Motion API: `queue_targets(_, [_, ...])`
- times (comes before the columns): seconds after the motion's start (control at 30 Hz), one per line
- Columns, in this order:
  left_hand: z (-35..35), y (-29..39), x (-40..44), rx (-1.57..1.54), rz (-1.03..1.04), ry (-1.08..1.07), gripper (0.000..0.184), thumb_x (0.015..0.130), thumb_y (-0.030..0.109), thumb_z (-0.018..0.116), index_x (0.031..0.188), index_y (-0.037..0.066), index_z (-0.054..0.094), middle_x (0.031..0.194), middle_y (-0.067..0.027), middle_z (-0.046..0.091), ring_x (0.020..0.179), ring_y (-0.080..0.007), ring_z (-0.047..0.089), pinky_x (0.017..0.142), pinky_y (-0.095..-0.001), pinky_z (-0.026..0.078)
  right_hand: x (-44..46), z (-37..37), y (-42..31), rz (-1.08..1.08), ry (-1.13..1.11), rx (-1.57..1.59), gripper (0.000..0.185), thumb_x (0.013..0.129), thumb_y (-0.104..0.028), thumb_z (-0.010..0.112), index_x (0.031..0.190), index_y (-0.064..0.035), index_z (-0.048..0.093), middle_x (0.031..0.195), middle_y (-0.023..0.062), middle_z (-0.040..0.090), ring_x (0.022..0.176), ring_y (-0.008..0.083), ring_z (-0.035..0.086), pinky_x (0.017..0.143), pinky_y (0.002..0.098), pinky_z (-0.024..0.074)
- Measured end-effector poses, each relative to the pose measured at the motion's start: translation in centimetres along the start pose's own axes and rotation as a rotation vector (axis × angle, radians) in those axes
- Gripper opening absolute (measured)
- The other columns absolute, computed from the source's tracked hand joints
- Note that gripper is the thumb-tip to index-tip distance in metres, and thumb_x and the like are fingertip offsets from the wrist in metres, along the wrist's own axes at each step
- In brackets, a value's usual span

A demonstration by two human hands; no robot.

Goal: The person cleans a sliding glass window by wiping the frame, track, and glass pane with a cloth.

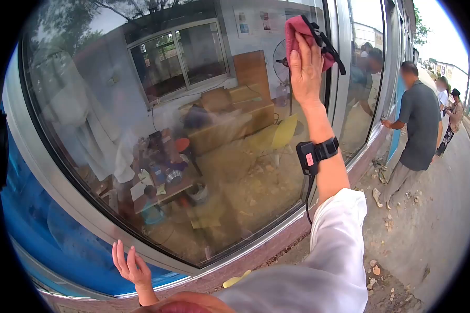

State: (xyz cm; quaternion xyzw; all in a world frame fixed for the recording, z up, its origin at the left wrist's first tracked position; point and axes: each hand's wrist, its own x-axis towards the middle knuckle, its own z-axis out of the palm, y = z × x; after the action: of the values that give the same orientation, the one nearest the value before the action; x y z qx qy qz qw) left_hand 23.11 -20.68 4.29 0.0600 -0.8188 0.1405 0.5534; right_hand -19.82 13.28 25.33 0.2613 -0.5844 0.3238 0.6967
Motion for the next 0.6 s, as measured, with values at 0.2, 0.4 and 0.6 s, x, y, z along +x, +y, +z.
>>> queue_targets(0.2, [3.3, -1.7, 2.5, 0.168, -0.001, -0.064, 0.047, 0.087, 0.017, 0.050, 0.131, 0.004, 0.040, 0.140, -0.0240, 0.031, 0.128, -0.0460, 0.027, 0.104, -0.0530, 0.022, -0.7, 0.3, 5.7, 0.085, 0.008, -0.119, 0.043, 0.096, -0.029, 0.034, 0.135, -0.0134, 0.037, 0.131, 0.0187, 0.039, 0.120, 0.0362, 0.037, 0.101, 0.0442, 0.0268])
queue_targets(0.4, [5.2, -2.3, 2.3, 0.268, 0.071, -0.013, 0.055, 0.091, 0.033, 0.045, 0.137, 0.006, 0.031, 0.143, -0.0257, 0.023, 0.132, -0.0455, 0.021, 0.106, -0.0577, 0.015, 2.4, 2.1, 1.6, 0.234, 0.027, -0.012, 0.043, 0.094, -0.026, 0.037, 0.135, -0.0134, 0.037, 0.134, 0.0190, 0.038, 0.124, 0.0357, 0.033, 0.102, 0.0458, 0.0244])
queue_targets(0.6, [5.5, -2.6, 2.0, 0.244, 0.060, -0.037, 0.053, 0.089, 0.034, 0.049, 0.136, 0.013, 0.036, 0.143, -0.0225, 0.025, 0.133, -0.0421, 0.021, 0.107, -0.0559, 0.013, 8.7, 4.4, -19.6, -0.164, 0.011, 0.051, 0.041, 0.090, -0.025, 0.046, 0.130, -0.0170, 0.044, 0.129, 0.0136, 0.041, 0.121, 0.0393, 0.034, 0.100, 0.0549, 0.0240])
